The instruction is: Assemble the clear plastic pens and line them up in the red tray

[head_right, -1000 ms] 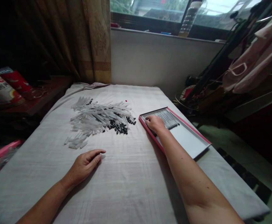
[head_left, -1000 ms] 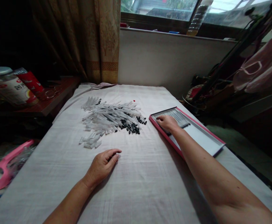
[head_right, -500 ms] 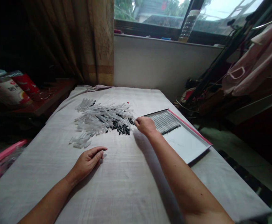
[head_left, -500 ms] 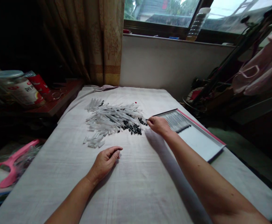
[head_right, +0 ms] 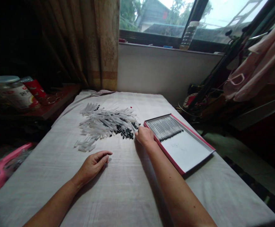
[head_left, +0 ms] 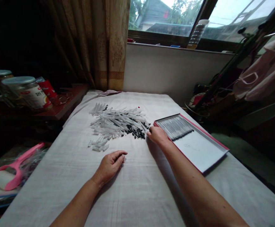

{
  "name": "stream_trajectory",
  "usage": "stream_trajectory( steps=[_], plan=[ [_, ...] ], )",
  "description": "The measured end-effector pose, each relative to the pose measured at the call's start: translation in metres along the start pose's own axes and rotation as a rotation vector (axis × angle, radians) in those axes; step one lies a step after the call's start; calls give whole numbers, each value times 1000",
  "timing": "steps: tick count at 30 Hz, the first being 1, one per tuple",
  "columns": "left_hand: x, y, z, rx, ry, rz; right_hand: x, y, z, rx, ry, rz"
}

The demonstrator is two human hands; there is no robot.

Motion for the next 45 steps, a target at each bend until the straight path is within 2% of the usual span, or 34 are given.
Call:
stream_trajectory(
  steps=[4, 6, 8, 10, 13, 16, 18, 19, 21, 23, 25, 27, 29, 36, 41, 45],
  plan=[
    [3, 5, -1, -60, 27, 68, 7, 18, -20, -71, 148, 225],
    [12, 19, -3, -181, 115, 156, 6, 20, -35, -49, 246, 440],
    [23, 40, -11, -368, 253, 287, 1, 11, -51, 43, 277, 678],
    [28, 59, -21, -534, 371, 433, -4, -9, -66, 177, 232, 857],
    [25, 70, -29, -630, 445, 640, -8, -43, -83, 348, 121, 989],
    [16, 67, -26, -618, 381, 752, -10, -65, -86, 450, 12, 1059],
    [11, 59, -22, -582, 309, 759, -14, -70, -80, 470, -67, 1090],
    [11, 55, -20, -561, 288, 753, -17, -68, -75, 456, -86, 1084],
    [13, 49, -17, -525, 281, 739, -19, -59, -62, 385, -34, 983],
    [17, 45, -16, -507, 296, 726, -16, -47, -52, 288, 76, 743],
    [20, 44, -15, -498, 306, 721, -15, -44, -46, 215, 127, 460],
    [21, 44, -15, -495, 312, 719, -16, -47, -43, 181, 104, 252],
    [21, 46, -16, -497, 316, 717, -16, -51, -39, 157, 79, 145],
    [25, 43, -15, -469, 342, 685, -16, -51, -31, 87, -35, -5],
    [24, 41, -16, -488, 357, 697, -13, -45, -35, 112, 52, 10],
    [24, 41, -16, -493, 357, 709, -18, -49, -33, 126, 52, 8]
  ],
)
Point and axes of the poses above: each hand's wrist, its own z-axis towards the middle knuckle, its own x-axis out of the back of the hand, y = z × x, the point moved 10 cm from there along z, towards the middle knuckle, and after that the axes turned 2 degrees about -z, right-handed, at the moved point
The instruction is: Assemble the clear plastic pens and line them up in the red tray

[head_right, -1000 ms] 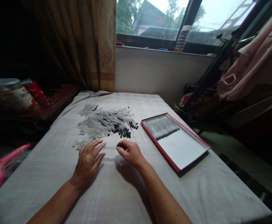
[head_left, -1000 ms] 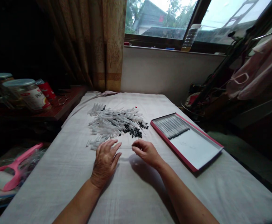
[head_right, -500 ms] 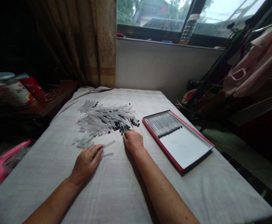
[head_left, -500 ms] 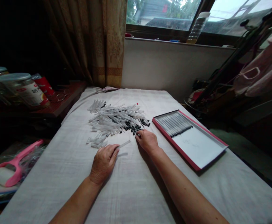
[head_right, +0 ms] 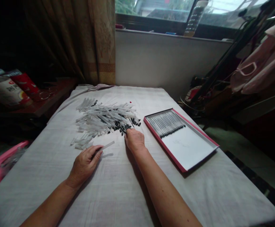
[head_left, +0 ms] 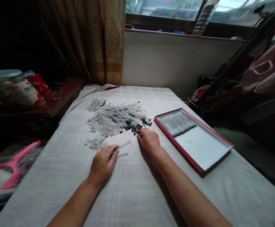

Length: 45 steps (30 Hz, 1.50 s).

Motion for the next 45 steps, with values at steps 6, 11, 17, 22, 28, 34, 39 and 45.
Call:
stream_trajectory(
  steps=[6, 11, 17, 22, 28, 34, 39, 45],
  plan=[
    [0, -2, 1, 12, -6, -26, -1, -7, 6, -4, 3, 0],
    [1, -2, 2, 27, -7, -50, 8, 10, -1, -33, 73, 128],
    [1, -1, 1, 34, -9, -69, 17, 75, -24, -211, 375, 911],
    [2, -5, 2, 57, 4, -98, 1, 100, -34, -375, 463, 1526],
    [3, -12, 2, 114, 8, -124, 8, 89, -38, -381, 446, 1818],
    [4, -7, 2, 75, 8, -120, 18, 75, -42, -310, 454, 1844],
    [2, -8, 2, 99, -17, -117, 19, 79, -43, -313, 484, 1803],
    [5, -1, 3, 41, 7, -99, 19, 77, -43, -302, 474, 1766]
  ],
)
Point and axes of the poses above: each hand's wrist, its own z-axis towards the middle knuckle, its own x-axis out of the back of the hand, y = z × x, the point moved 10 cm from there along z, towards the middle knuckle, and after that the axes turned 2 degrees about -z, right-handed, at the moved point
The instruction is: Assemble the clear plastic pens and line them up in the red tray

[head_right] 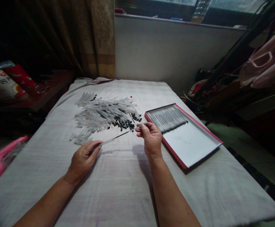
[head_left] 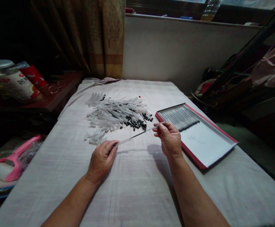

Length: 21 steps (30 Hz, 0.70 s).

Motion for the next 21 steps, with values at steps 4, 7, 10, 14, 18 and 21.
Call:
stream_trajectory(
  steps=[4, 7, 10, 14, 18, 21],
  plan=[
    [-1, 1, -1, -15, -4, 22, -13, 6, -7, -24, -75, -18],
    [-2, 4, -2, -34, -6, 45, -31, 16, -18, -37, -186, -108],
    [0, 8, -2, -57, 5, 56, -55, 30, -35, -22, -353, -271],
    [0, 5, 0, -14, -1, 58, -73, 38, -49, 88, -491, -409],
    [0, 1, -1, 17, 0, 48, -68, 34, -34, 210, -448, -601],
    [2, -2, -1, 31, 18, 39, -74, 28, -20, 345, -417, -990]
  ],
)
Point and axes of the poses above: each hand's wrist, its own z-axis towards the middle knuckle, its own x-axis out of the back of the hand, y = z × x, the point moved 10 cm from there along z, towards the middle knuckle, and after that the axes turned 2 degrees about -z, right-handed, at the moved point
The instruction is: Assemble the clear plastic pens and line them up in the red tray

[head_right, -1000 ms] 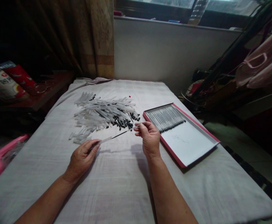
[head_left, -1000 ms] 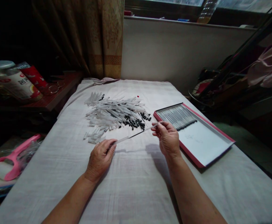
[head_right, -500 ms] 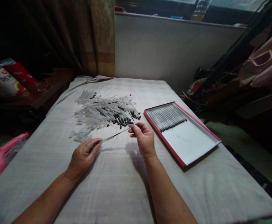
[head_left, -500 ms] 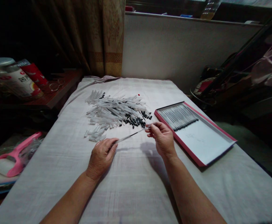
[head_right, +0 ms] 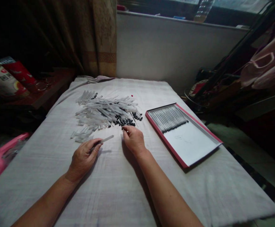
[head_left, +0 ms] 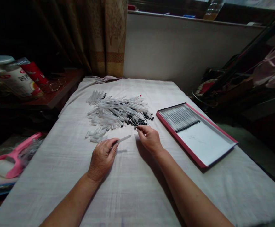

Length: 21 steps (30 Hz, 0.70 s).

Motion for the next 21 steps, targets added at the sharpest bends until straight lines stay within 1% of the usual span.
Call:
stream_trajectory(
  steps=[3, 5, 7, 9, 11, 13, 15, 17, 19, 21],
  plan=[
    [0, -5, 0, 36, -2, -25, -12, -1, 14, -40, -123, -400],
    [0, -6, 0, 48, -7, -35, -20, -3, 21, -64, -178, -549],
    [0, -6, 0, 46, -6, -39, -24, -4, 25, -71, -197, -597],
    [1, -4, 0, 29, 4, -43, -25, -5, 26, -57, -189, -542],
    [2, -1, 0, 4, 11, -45, -22, -5, 22, -43, -163, -336],
    [1, 2, 0, -21, 3, -38, -18, 2, 11, -91, -168, 35],
    [0, 7, -1, -45, -16, -29, -19, 11, -6, -216, -221, 472],
    [-2, 12, -1, -76, -31, -25, -23, 17, -24, -354, -262, 838],
    [-2, 18, -1, -105, -35, -25, -24, 19, -39, -465, -259, 1064],
    [-1, 23, -2, -130, -34, -28, -27, 21, -47, -544, -252, 1182]
  ],
)
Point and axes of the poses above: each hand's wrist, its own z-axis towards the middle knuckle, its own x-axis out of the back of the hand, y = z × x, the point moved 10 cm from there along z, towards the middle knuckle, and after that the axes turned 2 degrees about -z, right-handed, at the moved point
